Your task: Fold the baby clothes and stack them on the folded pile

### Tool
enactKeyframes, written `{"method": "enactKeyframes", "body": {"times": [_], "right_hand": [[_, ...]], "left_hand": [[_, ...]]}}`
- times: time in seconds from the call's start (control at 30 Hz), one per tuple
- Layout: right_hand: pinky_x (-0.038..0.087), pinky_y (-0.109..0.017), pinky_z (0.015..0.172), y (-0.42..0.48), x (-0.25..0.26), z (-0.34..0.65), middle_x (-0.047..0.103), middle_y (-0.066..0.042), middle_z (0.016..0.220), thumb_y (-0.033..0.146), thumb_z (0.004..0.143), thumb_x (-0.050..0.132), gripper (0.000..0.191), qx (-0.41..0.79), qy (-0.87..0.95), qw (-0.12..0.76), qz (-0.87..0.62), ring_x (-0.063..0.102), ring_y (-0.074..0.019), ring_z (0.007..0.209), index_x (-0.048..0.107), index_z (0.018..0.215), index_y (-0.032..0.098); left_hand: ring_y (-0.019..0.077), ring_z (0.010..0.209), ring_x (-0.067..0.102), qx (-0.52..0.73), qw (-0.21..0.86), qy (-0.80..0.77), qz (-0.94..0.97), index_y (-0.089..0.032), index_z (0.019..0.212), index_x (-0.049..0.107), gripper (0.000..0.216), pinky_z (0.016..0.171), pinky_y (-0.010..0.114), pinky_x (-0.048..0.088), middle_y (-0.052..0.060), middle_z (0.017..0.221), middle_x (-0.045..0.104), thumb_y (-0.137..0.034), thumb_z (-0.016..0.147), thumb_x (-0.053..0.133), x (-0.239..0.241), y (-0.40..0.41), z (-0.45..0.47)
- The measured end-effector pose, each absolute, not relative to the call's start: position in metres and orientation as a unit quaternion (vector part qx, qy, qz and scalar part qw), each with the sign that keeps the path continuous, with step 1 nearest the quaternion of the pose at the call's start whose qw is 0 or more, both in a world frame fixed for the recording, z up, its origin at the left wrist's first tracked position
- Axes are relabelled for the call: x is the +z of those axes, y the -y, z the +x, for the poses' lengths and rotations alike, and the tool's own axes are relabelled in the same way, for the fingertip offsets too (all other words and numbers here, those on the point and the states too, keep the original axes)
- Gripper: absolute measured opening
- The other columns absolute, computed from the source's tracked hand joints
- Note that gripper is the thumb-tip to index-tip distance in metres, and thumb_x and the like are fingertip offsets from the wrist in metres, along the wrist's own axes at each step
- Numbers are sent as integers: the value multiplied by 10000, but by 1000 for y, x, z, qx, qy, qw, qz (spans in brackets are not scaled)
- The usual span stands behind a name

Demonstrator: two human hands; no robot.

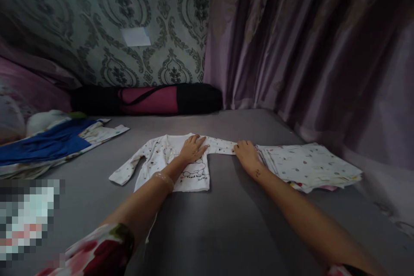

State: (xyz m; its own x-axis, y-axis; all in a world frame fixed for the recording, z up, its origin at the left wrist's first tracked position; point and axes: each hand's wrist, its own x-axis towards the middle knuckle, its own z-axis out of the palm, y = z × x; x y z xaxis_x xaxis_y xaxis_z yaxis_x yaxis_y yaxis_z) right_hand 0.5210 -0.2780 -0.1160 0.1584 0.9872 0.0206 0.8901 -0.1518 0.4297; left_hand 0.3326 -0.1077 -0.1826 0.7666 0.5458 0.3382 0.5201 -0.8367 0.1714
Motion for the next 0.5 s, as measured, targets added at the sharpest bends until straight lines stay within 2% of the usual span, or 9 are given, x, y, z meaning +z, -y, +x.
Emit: {"method": "enactKeyframes", "body": {"times": [0.1,0.17,0.23,0.3,0.4,0.5], "right_hand": [[379,-387,815,264,-111,510,666,-172,987,61,870,404,298,90,-607,139,777,577,-277,983,689,937,118],[369,-378,899,245,-113,492,643,-171,1132,91,898,362,352,50,-627,72,774,551,-258,1092,653,1094,116],[322,-351,1005,223,-122,470,527,-151,1348,179,952,292,432,-1,-654,-9,757,461,-223,1244,508,1318,105],[239,-362,1090,206,-135,451,380,-135,1477,308,987,208,522,-47,-641,-64,764,329,-219,1356,358,1430,75],[126,-409,1145,198,-152,443,267,-104,1535,393,987,122,602,-76,-614,-82,781,190,-231,1418,270,1473,71],[86,-462,1148,210,-158,459,229,-60,1552,434,977,113,602,-86,-591,-58,800,146,-246,1429,247,1492,151]], "left_hand": [[284,1236,413,184,41,-289,939,-225,1365,459,566,1012,432,367,131,1350,468,-557,917,359,-181,108,333],[285,1238,413,178,43,-290,939,-217,1367,457,566,1018,432,359,134,1352,466,-546,914,369,-179,108,332],[287,1248,408,169,42,-289,941,-208,1372,453,552,1026,429,350,138,1360,463,-506,912,397,-177,109,332],[290,1262,400,157,40,-291,943,-191,1384,440,537,1035,421,341,142,1378,453,-439,909,420,-176,111,331],[298,1284,383,143,29,-297,944,-170,1404,414,537,1051,421,321,149,1408,433,-389,914,408,-175,113,331],[319,1301,364,142,20,-300,943,-162,1413,402,559,1060,446,302,162,1424,419,-445,932,360,-176,114,332]]}}
